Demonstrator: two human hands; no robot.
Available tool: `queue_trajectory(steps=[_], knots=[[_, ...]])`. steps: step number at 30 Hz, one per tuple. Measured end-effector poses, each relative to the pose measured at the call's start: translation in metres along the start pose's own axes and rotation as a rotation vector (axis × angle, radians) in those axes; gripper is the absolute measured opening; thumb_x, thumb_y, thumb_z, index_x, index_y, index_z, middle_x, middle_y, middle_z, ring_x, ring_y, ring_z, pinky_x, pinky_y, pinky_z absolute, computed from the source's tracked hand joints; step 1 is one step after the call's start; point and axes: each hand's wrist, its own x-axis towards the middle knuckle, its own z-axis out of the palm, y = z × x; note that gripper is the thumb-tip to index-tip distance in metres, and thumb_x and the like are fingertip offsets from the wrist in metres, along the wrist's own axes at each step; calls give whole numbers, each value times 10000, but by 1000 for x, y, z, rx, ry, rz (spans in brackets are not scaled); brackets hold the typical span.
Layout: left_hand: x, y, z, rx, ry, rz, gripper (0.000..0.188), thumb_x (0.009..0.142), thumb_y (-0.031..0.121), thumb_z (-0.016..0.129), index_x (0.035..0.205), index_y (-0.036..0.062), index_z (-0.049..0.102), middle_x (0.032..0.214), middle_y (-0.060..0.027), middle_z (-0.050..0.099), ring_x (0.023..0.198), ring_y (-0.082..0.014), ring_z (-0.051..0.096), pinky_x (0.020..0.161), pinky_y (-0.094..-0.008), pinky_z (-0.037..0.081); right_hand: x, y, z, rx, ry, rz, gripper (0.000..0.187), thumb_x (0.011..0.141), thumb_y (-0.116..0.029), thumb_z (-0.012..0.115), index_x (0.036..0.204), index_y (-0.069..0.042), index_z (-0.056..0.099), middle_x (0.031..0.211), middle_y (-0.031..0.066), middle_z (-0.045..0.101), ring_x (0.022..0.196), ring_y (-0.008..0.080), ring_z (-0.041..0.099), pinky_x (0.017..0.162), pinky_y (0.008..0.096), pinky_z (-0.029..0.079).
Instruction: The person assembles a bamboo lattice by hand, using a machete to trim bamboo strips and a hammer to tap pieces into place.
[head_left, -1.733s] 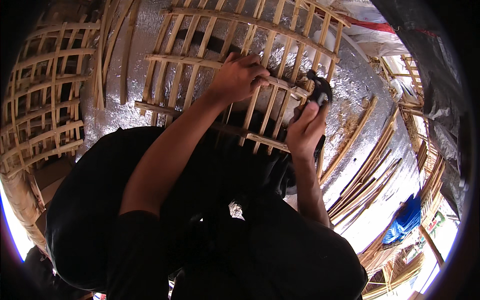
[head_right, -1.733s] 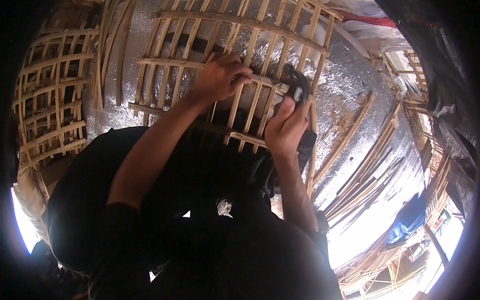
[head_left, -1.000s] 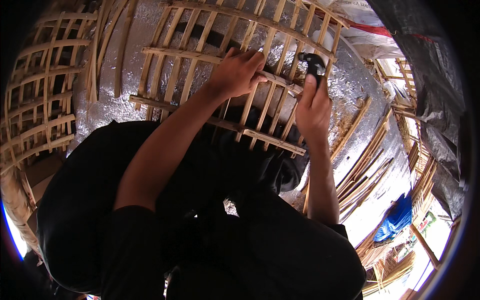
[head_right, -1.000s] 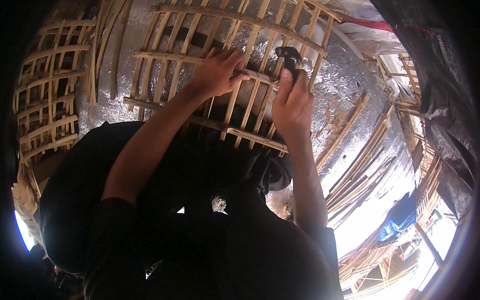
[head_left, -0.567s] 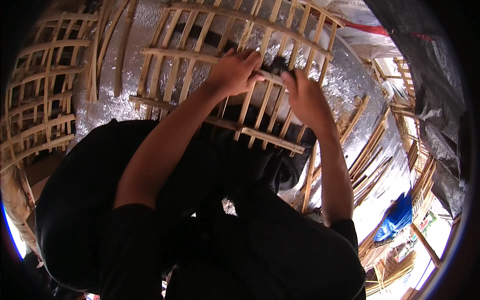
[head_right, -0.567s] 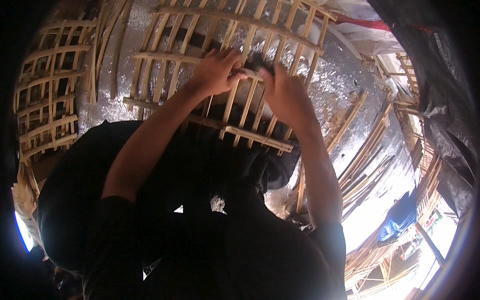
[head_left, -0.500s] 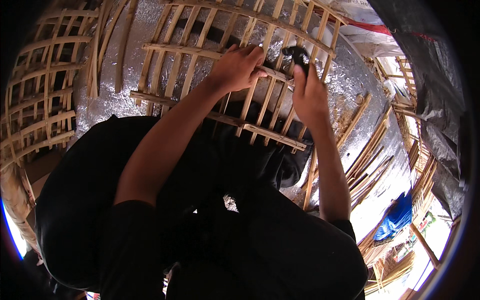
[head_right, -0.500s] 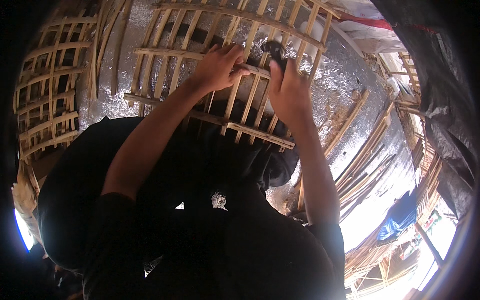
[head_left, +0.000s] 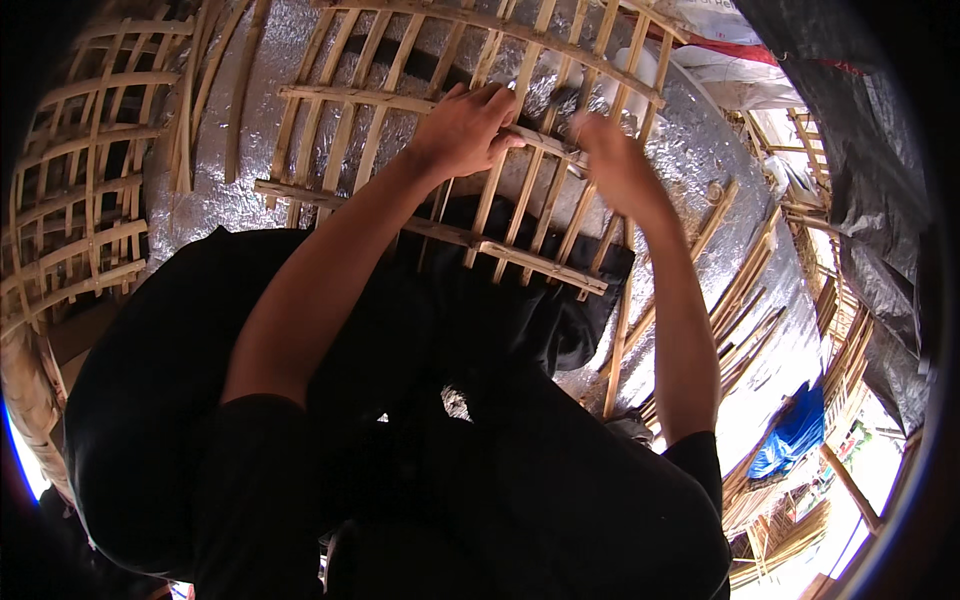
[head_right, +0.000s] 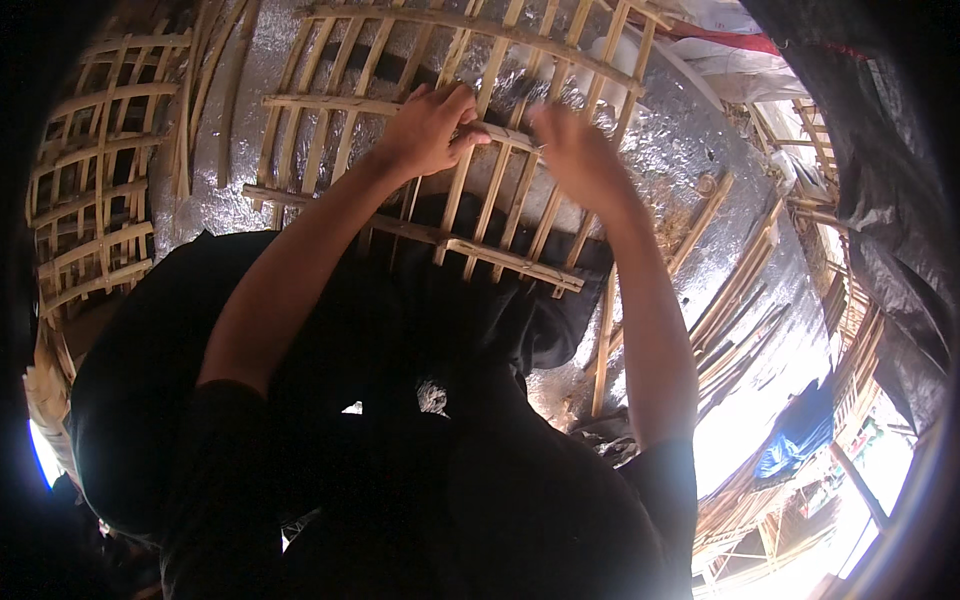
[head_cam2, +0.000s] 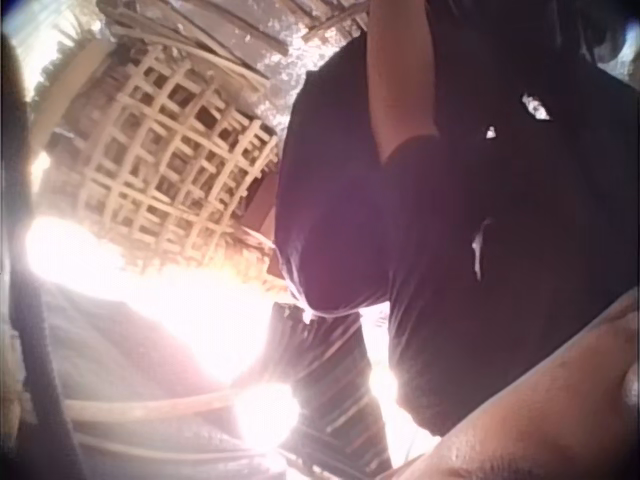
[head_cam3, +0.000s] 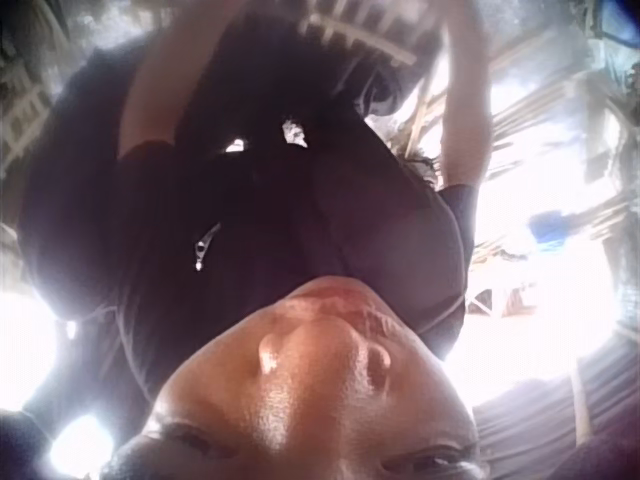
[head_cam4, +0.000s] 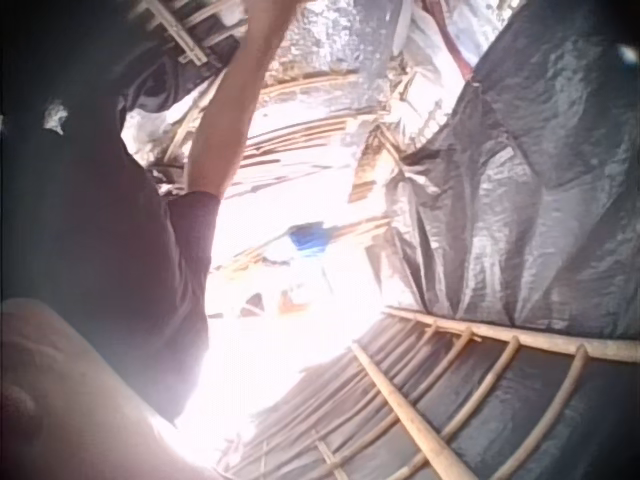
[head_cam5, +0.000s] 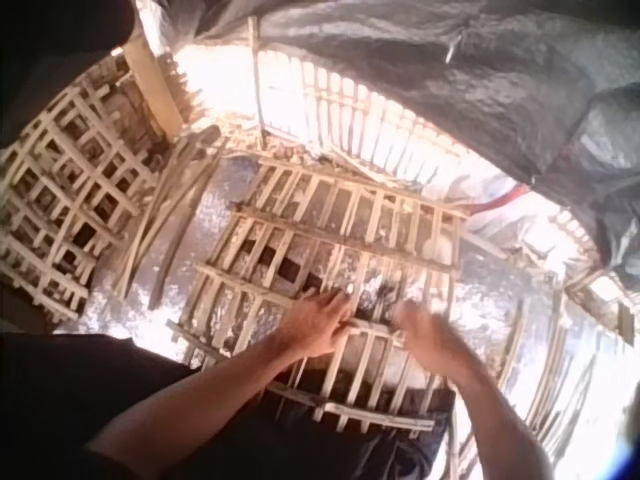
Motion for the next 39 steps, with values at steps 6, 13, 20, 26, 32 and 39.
queue_trajectory(steps=[6, 13, 20, 26, 32, 39], knots=[[-5, 0, -3, 6, -79, -72, 408, 871, 329, 803, 1010, 93, 501, 924, -54, 615, 888, -301, 671, 806, -446, 477, 1, -31, -10, -6, -12, 6, 581, 1091, -514, 410, 1147, 25, 621, 981, 293, 706, 999, 445, 698, 874, 521, 523], [-4, -3, 5, -24, 34, 9, 438, 839, 324, 842, 958, 97, 487, 838, -50, 581, 766, -296, 629, 734, -441, 456, -9, -17, -9, 141, 170, 19, 551, 1101, -482, 390, 1135, 23, 608, 847, 252, 669, 900, 361, 726, 708, 454, 545], [-7, -8, 1, -22, -30, -3, 393, 878, 311, 798, 1024, 94, 506, 913, -61, 613, 880, -303, 663, 812, -453, 477, -25, -13, 3, 79, 328, -44, 435, 1092, -407, 471, 1169, 12, 562, 896, 314, 700, 894, 511, 699, 777, 598, 535], [-4, -8, 3, 21, 21, 27, 412, 859, 327, 822, 978, 96, 502, 857, -61, 591, 809, -313, 634, 772, -441, 477, -37, 12, 44, -270, 582, -345, 399, 1065, -356, 544, 1191, 23, 536, 869, 333, 685, 873, 537, 686, 699, 582, 543], [-12, -11, 6, 129, -6, -3, 443, 859, 363, 820, 998, 101, 491, 886, -65, 606, 821, -322, 641, 775, -460, 483, -40, -18, 32, -20, 189, -24, 458, 1081, -390, 487, 1245, 35, 538, 916, 372, 679, 976, 548, 667, 803, 637, 530], [-3, -6, -12, 31, -38, 28, 457, 858, 345, 833, 1110, 112, 532, 1027, -90, 623, 996, -331, 633, 882, -480, 459, -45, -7, 34, 4, 228, -74, 410, 1076, -368, 515, 1204, 22, 516, 913, 352, 690, 919, 549, 667, 804, 604, 533]])
